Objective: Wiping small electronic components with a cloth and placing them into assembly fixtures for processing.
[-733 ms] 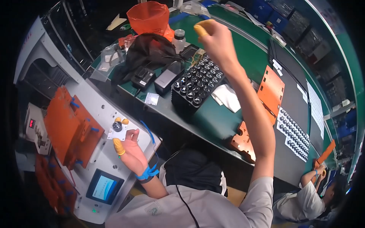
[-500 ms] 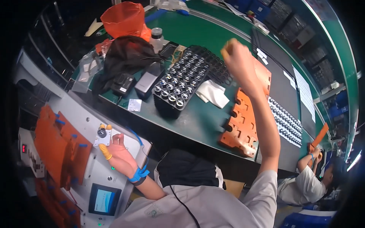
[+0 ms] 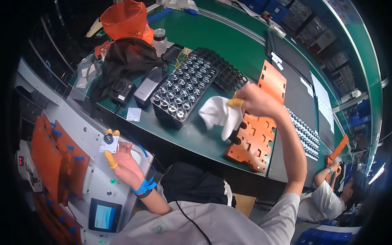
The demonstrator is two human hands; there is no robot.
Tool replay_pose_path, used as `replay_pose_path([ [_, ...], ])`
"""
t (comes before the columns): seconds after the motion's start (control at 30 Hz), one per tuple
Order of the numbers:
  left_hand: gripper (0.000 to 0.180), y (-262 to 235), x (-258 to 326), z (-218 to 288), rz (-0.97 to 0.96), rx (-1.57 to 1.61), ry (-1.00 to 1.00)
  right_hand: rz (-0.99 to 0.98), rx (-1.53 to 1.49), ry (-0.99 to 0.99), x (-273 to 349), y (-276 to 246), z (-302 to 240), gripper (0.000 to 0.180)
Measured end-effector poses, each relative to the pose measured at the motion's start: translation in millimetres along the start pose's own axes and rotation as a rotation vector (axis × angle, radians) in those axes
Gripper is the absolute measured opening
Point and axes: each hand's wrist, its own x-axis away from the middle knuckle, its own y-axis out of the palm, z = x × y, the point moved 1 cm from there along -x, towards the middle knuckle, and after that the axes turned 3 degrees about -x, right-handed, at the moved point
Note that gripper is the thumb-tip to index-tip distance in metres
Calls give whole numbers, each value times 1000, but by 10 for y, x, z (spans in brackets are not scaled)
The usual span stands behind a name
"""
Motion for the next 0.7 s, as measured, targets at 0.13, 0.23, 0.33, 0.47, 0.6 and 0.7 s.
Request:
replay_pose_path([
  [0.13, 61, -13, -2, 1, -24, 24, -17, 210, 15, -171, -165, -508, 41, 25],
  [0.23, 62, 6, 14, 28, 18, 7, -4, 436, -266, -390, -263, -774, 30, 26],
  [0.33, 65, 9, 25, 10, -25, 4, -48, 547, -906, -489, -302, -898, 283, 29],
  [0.47, 66, 282, 185, 86, -415, 201, -200, 663, -1462, -399, -260, -798, 158, 34],
  [0.6, 64, 734, 559, 15, -893, 394, -548, 424, -1432, -284, -78, -645, 584, 31],
  [0.7, 56, 910, 725, -241, -1067, 516, -796, 390, -1278, -121, 214, -462, 576, 40],
])
